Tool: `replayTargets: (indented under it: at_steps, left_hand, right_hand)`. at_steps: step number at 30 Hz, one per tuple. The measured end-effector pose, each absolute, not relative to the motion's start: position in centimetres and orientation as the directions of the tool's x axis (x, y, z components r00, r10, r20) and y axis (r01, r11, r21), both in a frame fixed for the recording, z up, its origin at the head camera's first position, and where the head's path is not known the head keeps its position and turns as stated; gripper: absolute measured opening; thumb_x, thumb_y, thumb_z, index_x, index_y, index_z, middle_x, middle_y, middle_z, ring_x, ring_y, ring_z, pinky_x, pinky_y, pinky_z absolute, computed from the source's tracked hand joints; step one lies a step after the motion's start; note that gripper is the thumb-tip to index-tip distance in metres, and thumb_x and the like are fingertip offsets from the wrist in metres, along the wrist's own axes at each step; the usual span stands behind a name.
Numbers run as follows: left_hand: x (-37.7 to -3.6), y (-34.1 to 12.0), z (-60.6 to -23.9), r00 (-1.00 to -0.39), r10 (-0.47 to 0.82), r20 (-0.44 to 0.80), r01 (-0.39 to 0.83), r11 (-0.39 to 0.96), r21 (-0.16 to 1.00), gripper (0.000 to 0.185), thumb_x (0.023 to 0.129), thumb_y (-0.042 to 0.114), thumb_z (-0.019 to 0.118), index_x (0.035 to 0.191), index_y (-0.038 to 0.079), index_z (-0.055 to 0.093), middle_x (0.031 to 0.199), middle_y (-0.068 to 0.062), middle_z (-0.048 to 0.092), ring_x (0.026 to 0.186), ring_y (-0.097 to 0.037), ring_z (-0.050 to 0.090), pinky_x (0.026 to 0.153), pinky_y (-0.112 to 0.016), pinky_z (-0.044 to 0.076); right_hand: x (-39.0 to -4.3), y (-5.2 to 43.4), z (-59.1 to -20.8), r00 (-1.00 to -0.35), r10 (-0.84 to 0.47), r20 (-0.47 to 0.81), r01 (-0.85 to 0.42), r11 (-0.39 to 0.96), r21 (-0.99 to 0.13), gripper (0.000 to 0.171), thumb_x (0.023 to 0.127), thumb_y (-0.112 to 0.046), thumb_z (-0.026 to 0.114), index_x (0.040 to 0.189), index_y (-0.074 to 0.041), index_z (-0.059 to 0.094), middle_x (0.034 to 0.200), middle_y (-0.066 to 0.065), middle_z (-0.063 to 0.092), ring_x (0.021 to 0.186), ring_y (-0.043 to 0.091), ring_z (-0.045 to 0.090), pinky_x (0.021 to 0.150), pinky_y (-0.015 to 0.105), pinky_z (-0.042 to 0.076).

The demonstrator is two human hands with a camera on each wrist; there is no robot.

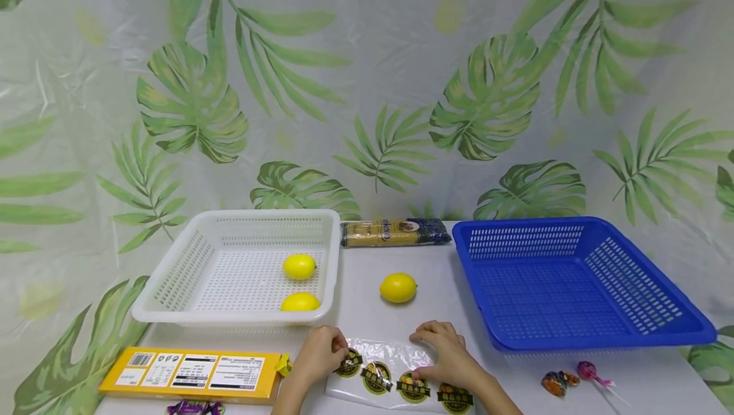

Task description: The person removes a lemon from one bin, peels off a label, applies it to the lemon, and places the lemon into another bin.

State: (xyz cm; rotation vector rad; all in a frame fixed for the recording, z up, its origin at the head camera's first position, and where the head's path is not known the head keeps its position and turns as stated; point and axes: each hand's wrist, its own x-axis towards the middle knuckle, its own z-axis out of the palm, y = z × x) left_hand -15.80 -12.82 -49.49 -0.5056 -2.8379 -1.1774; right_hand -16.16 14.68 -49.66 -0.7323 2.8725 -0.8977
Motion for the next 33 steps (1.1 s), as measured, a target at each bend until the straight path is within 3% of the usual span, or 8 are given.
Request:
replayTargets:
  at_steps: [12,22,27,33]
  left_hand:
    - [-16.1,-12.0,-49.6,-0.932,0.172,0.320,0.357,0.596,0.719,0.009,0.077,0.000,0.064,0.076,0.008,0.060,0.068,0.006,0.051,0.061,-0.001,0.041,0.055,-0.018,0.038]
    - [-16.8,-10.6,-48.4,-0.946,0.167,0.278,0.324,0.534,0.781,0.004,0.083,0.007,0.063,0.085,0.006,0.060,0.071,0.005,0.056,0.062,-0.001,0.047,0.054,-0.018,0.043]
    - [-17.9,-9.2,-47.7,-0.938,0.191,0.288,0.345,0.456,0.820,0.006,0.083,0.003,0.062,0.088,0.003,0.060,0.072,0.001,0.056,0.064,-0.004,0.048,0.054,-0.017,0.042]
    - [-19.2,-7.6,-46.8,-0.935,0.188,0.302,0.353,0.383,0.854,0.006,0.083,0.000,0.059,0.089,0.001,0.060,0.073,-0.002,0.058,0.066,-0.006,0.049,0.055,-0.016,0.042]
  right_hand:
    - [-16.1,14.5,-49.6,-0.897,-0.431,0.099,-0.411,0.728,-0.549,0.056,0.060,-0.032,0.086,0.108,-0.010,0.067,0.114,0.006,0.055,0.106,0.032,0.043,0.073,0.047,0.035]
    - [-16.9,14.8,-49.2,-0.881,-0.453,0.137,-0.446,0.697,-0.561,0.053,0.070,-0.033,0.080,0.112,-0.006,0.064,0.110,0.009,0.060,0.101,0.032,0.051,0.078,0.054,0.041]
    - [-18.5,14.4,-49.0,-0.921,-0.292,0.259,-0.391,0.694,-0.605,0.051,0.068,-0.020,0.083,0.112,-0.004,0.063,0.106,0.011,0.058,0.099,0.030,0.053,0.086,0.050,0.045]
    - [-21.1,13.8,-48.6,-0.924,-0.188,0.334,-0.370,0.669,-0.645,0.076,0.066,-0.015,0.085,0.132,-0.004,0.049,0.122,0.023,0.049,0.110,0.041,0.045,0.088,0.057,0.042]
